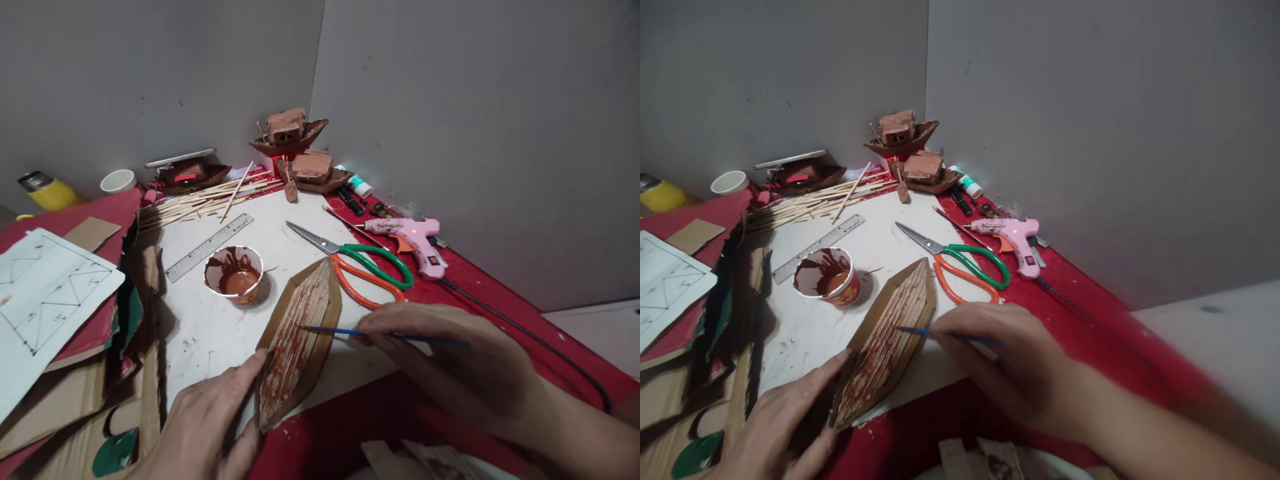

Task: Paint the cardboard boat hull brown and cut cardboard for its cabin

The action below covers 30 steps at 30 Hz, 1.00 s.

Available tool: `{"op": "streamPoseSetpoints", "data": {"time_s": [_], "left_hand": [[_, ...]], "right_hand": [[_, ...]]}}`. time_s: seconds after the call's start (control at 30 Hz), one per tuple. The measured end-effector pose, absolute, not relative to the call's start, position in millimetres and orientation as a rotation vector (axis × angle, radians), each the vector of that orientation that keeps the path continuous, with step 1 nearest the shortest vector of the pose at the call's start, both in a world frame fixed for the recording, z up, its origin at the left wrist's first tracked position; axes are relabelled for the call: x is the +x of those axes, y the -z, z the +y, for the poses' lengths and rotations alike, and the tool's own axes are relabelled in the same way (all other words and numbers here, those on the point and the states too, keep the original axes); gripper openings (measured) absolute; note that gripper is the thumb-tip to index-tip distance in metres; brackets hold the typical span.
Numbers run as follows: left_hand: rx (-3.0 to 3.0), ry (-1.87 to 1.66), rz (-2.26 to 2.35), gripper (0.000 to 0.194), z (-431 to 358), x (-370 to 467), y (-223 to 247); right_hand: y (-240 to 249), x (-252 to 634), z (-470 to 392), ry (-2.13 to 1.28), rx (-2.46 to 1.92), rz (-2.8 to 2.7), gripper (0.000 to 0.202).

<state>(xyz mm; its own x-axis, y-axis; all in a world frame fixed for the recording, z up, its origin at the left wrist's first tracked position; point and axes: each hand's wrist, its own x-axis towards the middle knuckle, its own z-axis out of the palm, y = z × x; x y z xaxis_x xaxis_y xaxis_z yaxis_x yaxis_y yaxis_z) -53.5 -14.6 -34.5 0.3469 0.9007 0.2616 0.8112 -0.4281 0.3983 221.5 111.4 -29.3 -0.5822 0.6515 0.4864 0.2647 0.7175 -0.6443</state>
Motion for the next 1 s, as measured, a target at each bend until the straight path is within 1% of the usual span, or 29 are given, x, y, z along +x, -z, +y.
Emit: {"op": "streamPoseSetpoints", "data": {"time_s": [0.13,0.2,0.3,0.37,0.47,0.57,0.67,0.83,0.93,1.0], "left_hand": [[2.396,-0.688,1.501,0.072,-14.9,-57.4,41.4],[2.361,-0.727,1.493,0.073,-14.2,-59.1,44.6],[2.205,-0.738,1.585,0.067,-13.8,-60.2,46.8],[2.086,-0.739,1.632,0.06,-13.9,-60.1,46.6],[2.004,-0.778,1.618,0.053,-13.2,-59.9,45.6],[1.991,-0.781,1.597,0.051,-11.8,-60.6,45.2],[2.009,-0.77,1.561,0.053,-10.9,-61.7,45.8],[2.076,-0.778,1.519,0.05,-8.6,-59.6,43.7],[2.109,-0.835,1.448,0.046,-7.2,-57.4,42.5],[2.112,-0.835,1.459,0.045,-7.6,-57.3,43.6]], "right_hand": [[30.5,222.2,115.4,-0.475,-0.788,-2.147,0.022],[30.3,221.5,114.8,-0.5,-0.774,-2.154,0.022],[29.0,219.2,110.8,-0.685,-0.687,-2.16,0.022],[28.7,218.0,109.3,-0.734,-0.676,-2.131,0.023],[30.6,217.3,111.7,-0.646,-0.737,-2.099,0.026],[34.7,216.8,115.6,-0.545,-0.719,-2.098,0.032],[37.0,215.5,114.2,-0.658,-0.664,-2.125,0.032],[32.8,215.5,104.5,-0.912,-0.632,-2.233,0.023],[31.7,216.7,105.5,-0.949,-0.614,-2.241,0.022],[32.4,216.3,109.5,-0.895,-0.634,-2.182,0.022]]}}
